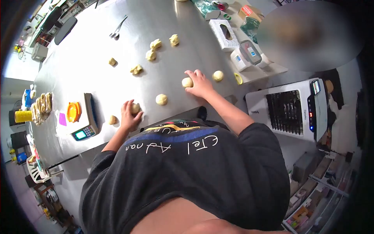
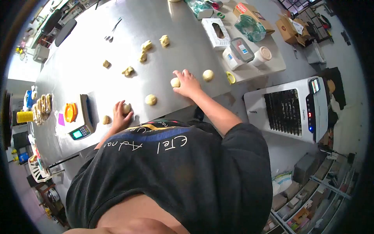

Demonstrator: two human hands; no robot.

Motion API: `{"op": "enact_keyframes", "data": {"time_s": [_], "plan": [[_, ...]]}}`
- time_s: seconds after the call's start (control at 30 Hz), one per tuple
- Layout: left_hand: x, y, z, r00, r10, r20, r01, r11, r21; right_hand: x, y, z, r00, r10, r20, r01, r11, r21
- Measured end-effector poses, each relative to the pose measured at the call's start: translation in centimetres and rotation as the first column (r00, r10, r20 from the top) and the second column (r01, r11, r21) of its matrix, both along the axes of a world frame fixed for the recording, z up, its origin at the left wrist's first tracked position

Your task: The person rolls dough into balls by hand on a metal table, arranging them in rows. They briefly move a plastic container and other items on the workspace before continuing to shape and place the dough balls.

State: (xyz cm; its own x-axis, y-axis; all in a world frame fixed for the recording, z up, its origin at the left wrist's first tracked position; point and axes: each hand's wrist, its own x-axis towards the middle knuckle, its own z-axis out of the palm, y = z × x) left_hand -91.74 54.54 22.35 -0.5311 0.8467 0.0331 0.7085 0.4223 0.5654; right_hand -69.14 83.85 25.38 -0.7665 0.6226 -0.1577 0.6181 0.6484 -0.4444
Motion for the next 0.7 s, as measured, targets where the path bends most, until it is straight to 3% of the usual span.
{"op": "enact_keyframes", "data": {"time_s": [0.1,0.2,0.23,0.3,0.33,0.4,0.43,0.47,0.5,0.53,0.6,0.7], "plan": [[0.2,0.1,-1.3,0.974,0.190,-0.126,-0.190,0.982,0.012,3.5,4.7,0.5,0.986,0.015,-0.168,0.005,0.993,0.120],[2.9,3.4,1.8,0.881,0.399,-0.254,-0.390,0.917,0.086,7.1,9.1,0.5,1.000,0.029,0.008,-0.029,0.993,0.116],[3.4,4.7,2.0,0.873,0.420,-0.249,-0.389,0.906,0.164,7.5,10.3,-0.9,0.995,0.085,-0.058,-0.074,0.984,0.159],[4.2,7.5,1.6,0.856,0.424,-0.294,-0.347,0.895,0.281,6.7,11.3,1.6,0.978,0.144,-0.148,-0.117,0.978,0.175],[4.6,8.9,1.0,0.842,0.411,-0.348,-0.310,0.898,0.312,6.2,12.2,4.2,0.911,0.247,-0.330,-0.222,0.968,0.113],[6.5,12.4,1.9,0.865,0.408,-0.290,-0.293,0.882,0.368,3.8,12.7,6.9,0.716,0.385,-0.583,-0.326,0.922,0.209],[7.6,14.5,2.3,0.879,0.417,-0.231,-0.295,0.857,0.422,2.2,12.2,9.2,0.515,0.390,-0.764,-0.379,0.902,0.205],[8.0,15.9,2.2,0.896,0.383,-0.224,-0.266,0.867,0.421,2.9,11.8,16.8,0.295,0.362,-0.884,-0.608,0.785,0.119],[9.3,17.5,3.8,0.896,0.337,-0.288,-0.225,0.906,0.357,2.7,10.3,20.9,0.171,0.387,-0.906,-0.626,0.753,0.203],[9.9,18.7,4.3,0.906,0.301,-0.298,-0.195,0.921,0.338,3.7,9.5,25.5,0.166,0.481,-0.861,-0.733,0.644,0.219],[11.5,21.8,5.0,0.925,0.254,-0.282,-0.157,0.933,0.324,4.8,7.2,31.8,-0.134,0.728,-0.672,-0.612,0.473,0.634],[12.6,24.4,5.9,0.942,0.207,-0.264,-0.125,0.947,0.295,3.6,3.2,34.6,-0.176,0.752,-0.635,-0.610,0.422,0.670]]}}
